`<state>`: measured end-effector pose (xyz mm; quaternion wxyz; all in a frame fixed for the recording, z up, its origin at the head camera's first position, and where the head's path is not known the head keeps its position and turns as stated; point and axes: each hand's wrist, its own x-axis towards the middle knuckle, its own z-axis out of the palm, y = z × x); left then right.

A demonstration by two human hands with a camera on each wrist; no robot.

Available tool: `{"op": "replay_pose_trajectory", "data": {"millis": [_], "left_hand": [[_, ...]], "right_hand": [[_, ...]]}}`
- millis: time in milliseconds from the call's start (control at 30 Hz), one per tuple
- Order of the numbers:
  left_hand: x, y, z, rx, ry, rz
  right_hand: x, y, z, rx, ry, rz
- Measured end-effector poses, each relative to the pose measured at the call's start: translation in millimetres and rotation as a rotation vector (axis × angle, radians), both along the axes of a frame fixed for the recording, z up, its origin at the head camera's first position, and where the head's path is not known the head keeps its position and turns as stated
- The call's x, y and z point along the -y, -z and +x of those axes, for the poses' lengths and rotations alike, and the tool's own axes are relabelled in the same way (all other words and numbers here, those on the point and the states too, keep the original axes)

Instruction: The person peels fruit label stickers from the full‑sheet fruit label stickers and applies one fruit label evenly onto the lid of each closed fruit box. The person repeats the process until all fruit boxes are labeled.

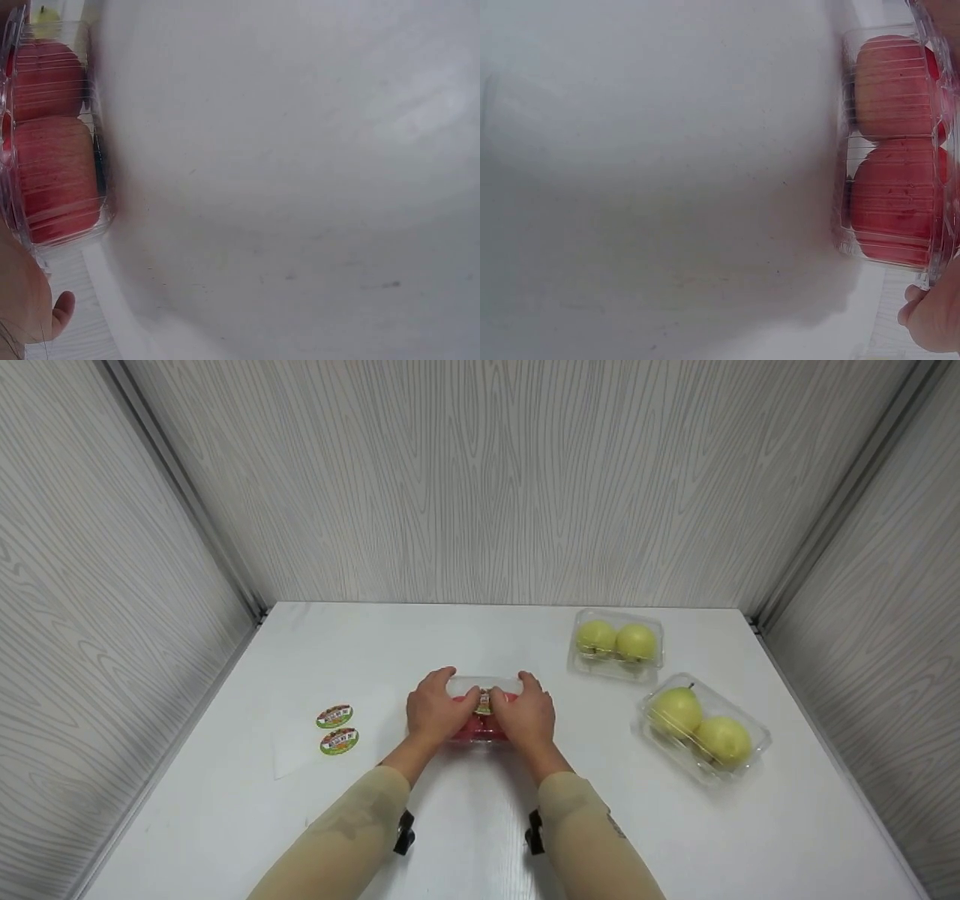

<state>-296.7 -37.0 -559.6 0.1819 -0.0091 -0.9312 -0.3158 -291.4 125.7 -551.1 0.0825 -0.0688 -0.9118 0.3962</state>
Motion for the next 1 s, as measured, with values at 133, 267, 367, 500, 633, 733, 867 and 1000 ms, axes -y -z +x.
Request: {"op": "replay_pose_trajectory", "data": {"millis": [133, 267, 367, 500, 633, 733, 867, 1000], "left_hand": [[0.7, -1.1, 1.4, 0.017, -0.003, -0.004], [0.7, -2.6, 2.1, 0.029, -0.007, 0.000], [0.4, -3.3, 2.3, 0.034, -0.003, 0.007], [1.0, -3.4, 2.5, 0.023, 0.010, 0.021], [3.8, -3.8, 4.5, -0.001, 0.031, 0.056], [6.0, -3.4, 5.7, -0.007, 0.048, 0.076], [8.1, -2.7, 6.5, -0.001, 0.064, 0.075], [8.4, -3.4, 6.9, 0.026, 0.072, 0.071]], "right_hand": [[0.7, -0.5, 1.3, 0.012, 0.002, -0.017], [1.0, -2.4, 2.1, 0.026, -0.002, -0.027], [0.1, -3.5, 2.2, 0.031, -0.003, -0.034], [-1.5, -3.9, 2.3, 0.029, -0.015, -0.044], [-2.8, -3.0, 2.4, 0.041, -0.043, -0.030], [-3.5, -2.1, 2.3, 0.064, -0.061, -0.009], [-4.3, -2.5, 3.3, 0.091, -0.078, 0.002], [-5.2, -5.2, 5.9, 0.105, -0.084, 0.000]]}}
